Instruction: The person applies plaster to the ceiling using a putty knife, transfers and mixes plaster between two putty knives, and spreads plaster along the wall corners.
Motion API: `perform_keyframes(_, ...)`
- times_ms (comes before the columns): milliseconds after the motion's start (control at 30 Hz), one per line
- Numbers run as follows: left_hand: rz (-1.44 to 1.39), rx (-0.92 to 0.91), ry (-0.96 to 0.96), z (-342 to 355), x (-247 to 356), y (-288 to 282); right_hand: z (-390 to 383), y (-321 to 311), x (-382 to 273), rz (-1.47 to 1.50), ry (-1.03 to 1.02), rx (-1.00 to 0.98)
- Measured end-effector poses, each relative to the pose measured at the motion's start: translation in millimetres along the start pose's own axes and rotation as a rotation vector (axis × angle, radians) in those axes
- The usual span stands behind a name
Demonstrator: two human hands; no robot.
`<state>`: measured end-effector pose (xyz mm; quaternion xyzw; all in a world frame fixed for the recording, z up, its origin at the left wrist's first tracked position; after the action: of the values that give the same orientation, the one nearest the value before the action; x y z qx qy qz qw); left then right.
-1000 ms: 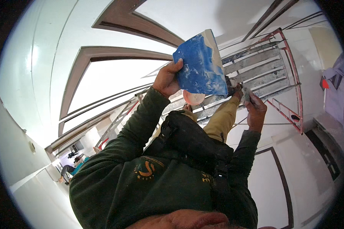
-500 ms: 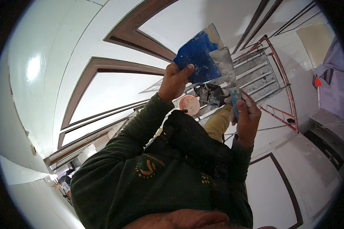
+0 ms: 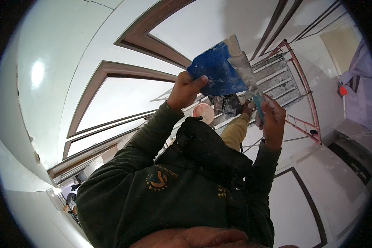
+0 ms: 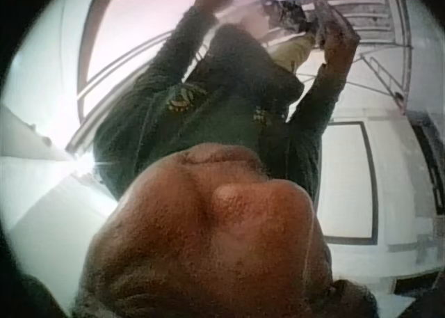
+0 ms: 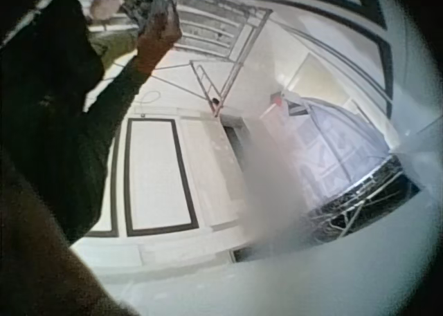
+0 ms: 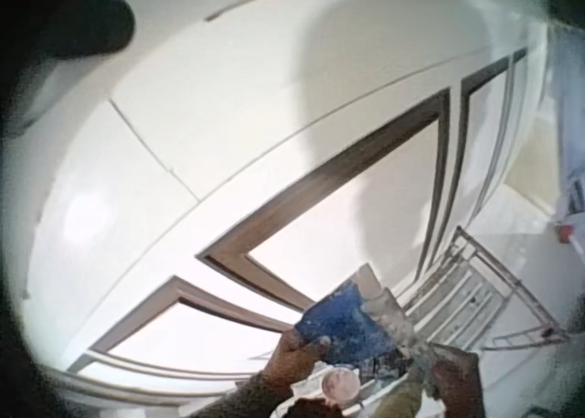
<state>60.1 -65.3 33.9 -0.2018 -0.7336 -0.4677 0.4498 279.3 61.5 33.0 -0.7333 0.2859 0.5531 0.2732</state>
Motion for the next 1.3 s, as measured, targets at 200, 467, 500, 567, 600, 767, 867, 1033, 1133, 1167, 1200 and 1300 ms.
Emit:
perform_keyframes(200,0.178,-0.072,-0.057,-2,4,0,15,7,-10,0.073,-0.059,0.044)
perform_keyframes(467,0.031,-0.073,-0.07,7,12,16,9,-18,-20,0.385,-0.12,0.175)
perform_keyframes(500,0.032,-0.076,-0.067,8,15,17,6,-23,-10,0.385,-0.125,0.176)
perform_keyframes(567,-0.12,-0.04,-0.122,9,22,20,1,-37,12,0.197,-0.217,0.304)
perform_keyframes(600,-0.157,-0.059,-0.158,9,29,26,-3,-42,16,0.181,-0.233,0.277)
perform_keyframes(767,-0.32,-0.069,-0.263,3,34,34,-14,-48,11,-0.062,-0.38,0.361)
perform_keyframes(867,-0.373,-0.096,-0.317,-1,32,39,-19,-44,-11,-0.139,-0.476,0.333)
perform_keyframes(1033,-0.421,-0.159,-0.331,-2,36,51,-32,-50,-15,-0.297,-0.488,0.288)
perform_keyframes(1133,-0.429,-0.139,-0.339,-1,39,56,-42,-59,-2,-0.241,-0.394,0.329)
perform_keyframes(1167,-0.475,-0.168,-0.336,0,39,59,-42,-58,7,-0.245,-0.403,0.337)
perform_keyframes(1200,-0.521,-0.197,-0.334,0,40,63,-43,-59,14,-0.15,-0.438,0.395)
perform_keyframes(1300,-0.56,-0.244,-0.343,1,42,79,-38,-41,27,0.349,-0.307,0.429)
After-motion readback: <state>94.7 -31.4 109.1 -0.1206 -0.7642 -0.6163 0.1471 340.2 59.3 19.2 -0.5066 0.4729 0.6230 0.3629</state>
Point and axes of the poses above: each hand's wrist, its own z-axis towards the middle knuckle, its own y-axis out of the palm, x = y × z, the point moved 4 cm from there along z, towards the middle knuckle, and after that the axes turned 12 degrees about -z, right-handed, at the moved point
